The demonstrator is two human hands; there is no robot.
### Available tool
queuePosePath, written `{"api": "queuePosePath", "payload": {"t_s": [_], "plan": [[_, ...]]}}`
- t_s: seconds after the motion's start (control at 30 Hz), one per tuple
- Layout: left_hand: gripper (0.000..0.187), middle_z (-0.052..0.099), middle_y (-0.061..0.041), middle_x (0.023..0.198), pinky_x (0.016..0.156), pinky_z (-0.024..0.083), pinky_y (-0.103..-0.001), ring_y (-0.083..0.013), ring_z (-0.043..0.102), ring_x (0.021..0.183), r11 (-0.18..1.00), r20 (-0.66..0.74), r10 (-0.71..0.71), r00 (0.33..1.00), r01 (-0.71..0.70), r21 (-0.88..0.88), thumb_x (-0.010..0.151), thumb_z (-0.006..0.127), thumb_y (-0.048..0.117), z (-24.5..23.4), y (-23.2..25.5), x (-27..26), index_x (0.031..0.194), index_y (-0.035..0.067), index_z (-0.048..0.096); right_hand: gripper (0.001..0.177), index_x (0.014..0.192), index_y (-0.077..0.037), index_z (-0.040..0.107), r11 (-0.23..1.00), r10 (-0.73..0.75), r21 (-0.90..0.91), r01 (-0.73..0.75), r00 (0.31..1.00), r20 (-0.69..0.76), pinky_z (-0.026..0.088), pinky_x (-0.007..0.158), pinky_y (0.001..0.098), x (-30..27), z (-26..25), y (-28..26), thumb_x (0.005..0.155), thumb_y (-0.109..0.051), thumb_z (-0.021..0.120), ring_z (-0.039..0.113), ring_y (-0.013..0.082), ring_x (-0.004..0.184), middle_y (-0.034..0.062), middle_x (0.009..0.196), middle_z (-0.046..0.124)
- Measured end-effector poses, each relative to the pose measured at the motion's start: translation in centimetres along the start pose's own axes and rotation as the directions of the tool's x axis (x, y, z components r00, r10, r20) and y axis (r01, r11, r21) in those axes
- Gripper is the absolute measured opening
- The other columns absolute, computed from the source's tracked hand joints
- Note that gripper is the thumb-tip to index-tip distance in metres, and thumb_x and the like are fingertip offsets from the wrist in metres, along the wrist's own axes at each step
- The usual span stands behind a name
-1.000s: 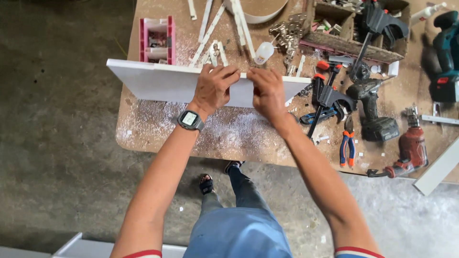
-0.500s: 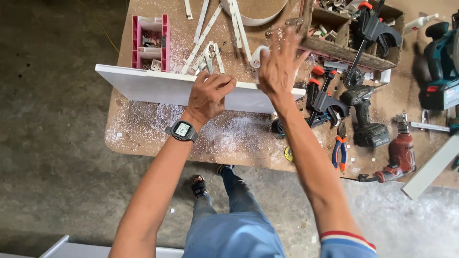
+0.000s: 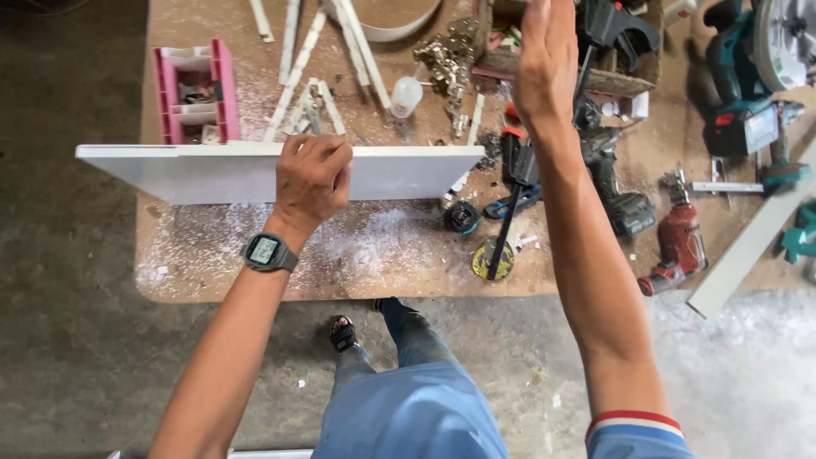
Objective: The recorder is assembling white wooden pieces using adhesive tape and a cutter.
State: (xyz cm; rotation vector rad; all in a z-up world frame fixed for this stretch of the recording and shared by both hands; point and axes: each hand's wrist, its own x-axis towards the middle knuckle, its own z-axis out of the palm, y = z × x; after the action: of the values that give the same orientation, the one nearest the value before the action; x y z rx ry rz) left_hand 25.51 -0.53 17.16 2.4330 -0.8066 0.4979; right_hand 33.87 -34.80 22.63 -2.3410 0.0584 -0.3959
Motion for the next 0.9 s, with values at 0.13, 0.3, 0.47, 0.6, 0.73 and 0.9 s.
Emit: {"api": "queuePosePath", "payload": {"t_s": [0.13, 0.3, 0.47, 0.6, 0.73, 0.9], "plan": [[0.023, 0.072, -0.005, 0.115, 0.099, 0.05, -0.038, -0.0212, 0.07, 0.107, 0.997, 0.059, 0.038, 0.998, -0.042, 0.07, 0.082, 0.07, -0.001, 3.1, 1.5, 0.2, 0.102, 0.01, 0.066, 0.059, 0.161, -0.014, 0.041, 0.995, 0.013, -0.101, -0.014, 1.0, -0.014, 0.019, 0.131, 0.0536, 0.0, 1.2, -1.3, 0.116, -0.047, 0.024, 0.038, 0.0355, 0.157, 0.0154, 0.168, 0.042], [0.028, 0.072, -0.008, 0.117, 0.095, 0.047, -0.044, -0.0252, 0.069, 0.107, 1.0, 0.047, 0.025, 0.999, -0.026, 0.011, 0.076, 0.07, 0.0, 1.9, 3.2, 1.1, 0.102, 0.008, 0.065, 0.057, 0.168, -0.02, 0.018, 0.95, -0.076, -0.305, 0.062, 0.997, -0.033, -0.001, 0.127, 0.0701, -5.1, 10.3, 2.8, 0.118, -0.046, 0.022, 0.014, 0.0336, 0.163, 0.013, 0.176, 0.015], [0.032, 0.071, -0.009, 0.122, 0.099, 0.047, -0.045, -0.0257, 0.068, 0.111, 0.999, 0.045, 0.031, 0.999, -0.032, 0.027, 0.079, 0.068, 0.002, 3.4, 3.4, 2.1, 0.111, 0.008, 0.068, 0.061, 0.17, -0.021, 0.002, 0.902, 0.005, -0.429, 0.056, 0.99, 0.141, -0.007, 0.125, 0.0716, -4.7, 11.0, 2.9, 0.119, -0.048, 0.023, 0.003, 0.0339, 0.165, 0.0136, 0.177, 0.0], [0.039, 0.069, -0.009, 0.13, 0.102, 0.047, -0.042, -0.0254, 0.067, 0.116, 0.995, 0.036, 0.095, 0.995, -0.095, 0.008, 0.085, 0.067, 0.0, 5.3, 5.0, 3.4, 0.123, 0.01, 0.07, 0.061, 0.169, -0.022, 0.004, 0.888, 0.073, -0.458, 0.044, 0.969, 0.234, -0.006, 0.125, 0.0717, -4.7, 10.8, 1.7, 0.117, -0.048, 0.023, 0.006, 0.0331, 0.165, 0.0146, 0.177, 0.005], [0.037, 0.07, -0.007, 0.13, 0.1, 0.048, -0.04, -0.0244, 0.067, 0.114, 0.997, 0.031, 0.076, 0.997, -0.075, -0.033, 0.088, 0.069, -0.002, 6.6, 5.0, 2.7, 0.124, 0.008, 0.07, 0.059, 0.166, -0.016, 0.016, 0.888, 0.04, -0.457, 0.056, 0.979, 0.199, -0.004, 0.12, 0.0739, -2.7, 8.6, -0.4, 0.116, -0.045, 0.029, 0.012, 0.0353, 0.161, 0.019, 0.173, 0.014], [0.037, 0.072, -0.005, 0.128, 0.09, 0.047, -0.038, -0.0209, 0.067, 0.105, 0.996, -0.017, 0.09, 0.996, -0.091, -0.026, 0.088, 0.068, -0.006, 7.5, 5.1, 1.3, 0.122, 0.008, 0.072, 0.039, 0.149, -0.016, 0.053, 0.832, 0.11, -0.548, 0.084, 0.944, 0.312, 0.015, 0.121, 0.0625, -1.2, 6.8, -2.0, 0.119, -0.031, 0.032, 0.034, 0.0367, 0.142, 0.0175, 0.152, 0.047]]}}
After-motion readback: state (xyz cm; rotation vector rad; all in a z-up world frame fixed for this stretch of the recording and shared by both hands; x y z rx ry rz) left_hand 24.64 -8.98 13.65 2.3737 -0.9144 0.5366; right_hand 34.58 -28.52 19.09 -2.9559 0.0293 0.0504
